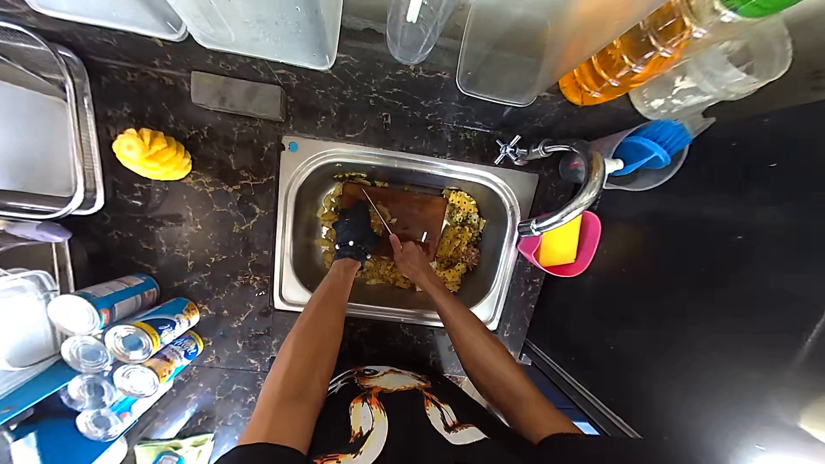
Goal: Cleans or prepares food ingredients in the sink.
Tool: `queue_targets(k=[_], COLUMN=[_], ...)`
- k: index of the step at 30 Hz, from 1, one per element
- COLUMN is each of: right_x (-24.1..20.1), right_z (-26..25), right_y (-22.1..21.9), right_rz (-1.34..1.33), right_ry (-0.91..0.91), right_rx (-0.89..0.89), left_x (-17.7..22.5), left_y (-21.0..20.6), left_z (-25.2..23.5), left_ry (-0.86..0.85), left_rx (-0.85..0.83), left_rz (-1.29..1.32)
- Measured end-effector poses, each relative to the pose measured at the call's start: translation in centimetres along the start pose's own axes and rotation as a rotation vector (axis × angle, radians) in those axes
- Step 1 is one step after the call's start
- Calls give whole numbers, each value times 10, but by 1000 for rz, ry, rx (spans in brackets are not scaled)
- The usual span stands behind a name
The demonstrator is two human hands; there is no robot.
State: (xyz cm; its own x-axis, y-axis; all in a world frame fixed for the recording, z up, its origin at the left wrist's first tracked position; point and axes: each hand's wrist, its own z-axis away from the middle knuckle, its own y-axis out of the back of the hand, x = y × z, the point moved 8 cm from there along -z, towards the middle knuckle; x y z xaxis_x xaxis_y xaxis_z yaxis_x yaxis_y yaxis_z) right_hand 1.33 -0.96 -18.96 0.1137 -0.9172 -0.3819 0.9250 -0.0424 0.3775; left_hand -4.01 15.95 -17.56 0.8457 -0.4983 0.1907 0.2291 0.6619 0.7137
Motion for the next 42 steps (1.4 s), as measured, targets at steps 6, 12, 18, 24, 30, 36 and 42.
queue_targets(k=[6,12,18,24,30,36,42], right_x=[19,74,63,20,9,11,11], right_z=[-14,21,57,71,75,73,73], right_y=[-10,28,19,-14,-15,-12,-18], right_rz=[-142,-479,-492,-421,-251,-208,-299], right_ry=[40,-183,-120,-36,1,-5,-16], right_rx=[-59,9,-5,-94,-57,-44,-41], left_x=[-12,-56,-43,-26,-37,-52,-19], left_y=[2,10,-40,-57,-67,14,22], left_z=[0,37,50,54,53,57,16], left_ry=[-22,126,541,492,551,242,-72], left_rx=[17,-11,53,115,92,381,98], left_rz=[123,920,1657,2001,1956,584,-132])
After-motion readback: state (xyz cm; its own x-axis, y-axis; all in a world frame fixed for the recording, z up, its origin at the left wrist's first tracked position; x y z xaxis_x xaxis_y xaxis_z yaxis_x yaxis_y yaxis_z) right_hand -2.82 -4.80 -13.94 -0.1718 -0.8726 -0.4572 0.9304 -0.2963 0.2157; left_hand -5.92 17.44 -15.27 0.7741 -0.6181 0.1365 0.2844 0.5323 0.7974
